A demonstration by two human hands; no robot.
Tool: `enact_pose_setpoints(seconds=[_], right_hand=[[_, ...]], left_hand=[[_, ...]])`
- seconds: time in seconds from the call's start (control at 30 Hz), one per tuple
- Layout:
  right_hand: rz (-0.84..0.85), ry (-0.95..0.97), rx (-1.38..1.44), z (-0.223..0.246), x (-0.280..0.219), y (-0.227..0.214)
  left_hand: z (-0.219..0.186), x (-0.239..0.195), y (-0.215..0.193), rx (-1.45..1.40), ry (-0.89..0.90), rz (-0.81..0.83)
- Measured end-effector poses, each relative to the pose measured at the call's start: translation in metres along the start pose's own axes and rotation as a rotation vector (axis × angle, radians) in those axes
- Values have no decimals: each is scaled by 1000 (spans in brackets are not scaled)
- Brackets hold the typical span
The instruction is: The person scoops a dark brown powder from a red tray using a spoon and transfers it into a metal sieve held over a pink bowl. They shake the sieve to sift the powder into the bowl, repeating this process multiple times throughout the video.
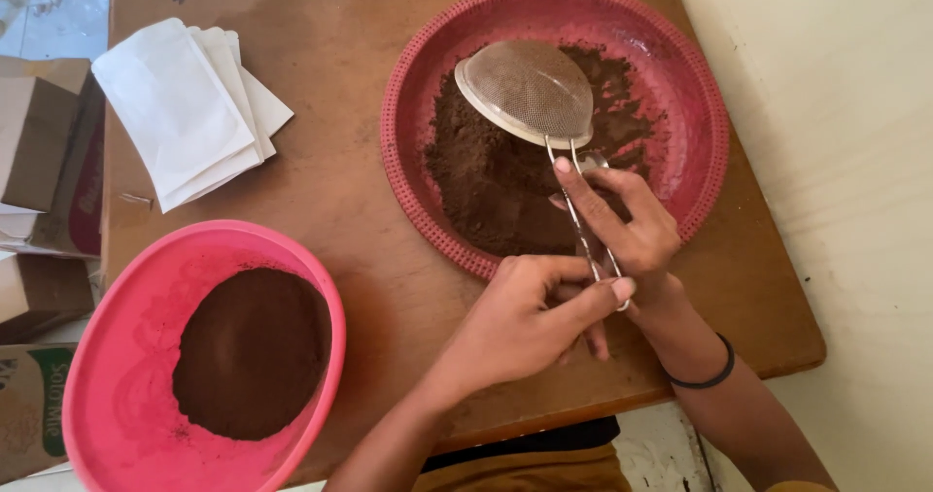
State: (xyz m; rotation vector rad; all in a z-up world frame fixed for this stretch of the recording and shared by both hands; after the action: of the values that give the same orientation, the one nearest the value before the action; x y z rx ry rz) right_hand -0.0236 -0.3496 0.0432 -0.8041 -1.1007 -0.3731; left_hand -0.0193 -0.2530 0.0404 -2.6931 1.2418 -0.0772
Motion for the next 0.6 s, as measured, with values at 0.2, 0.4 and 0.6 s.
enact_pose_setpoints(seconds=[0.2,0.4,0.6], right_hand=[[-121,475,368,-40,1,-9],[40,1181,849,-94,-34,19],[184,1291,1175,-76,-40,40]], left_hand=[[21,5,-8,-87,-34,-67],[15,5,-10,100,-9,-12],[12,8,2,147,-15,94]])
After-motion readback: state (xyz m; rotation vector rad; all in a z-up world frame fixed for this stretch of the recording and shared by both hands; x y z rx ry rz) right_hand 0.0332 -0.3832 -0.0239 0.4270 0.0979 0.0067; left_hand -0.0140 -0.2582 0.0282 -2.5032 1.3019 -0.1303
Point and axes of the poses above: each hand's wrist, its own x-axis towards the middle knuckle, its own y-axis out of the palm, z = x × y, the point moved 9 cm from there along x, towards the middle knuckle, and after that the axes turned 14 degrees about x, right-handed, at the moved point
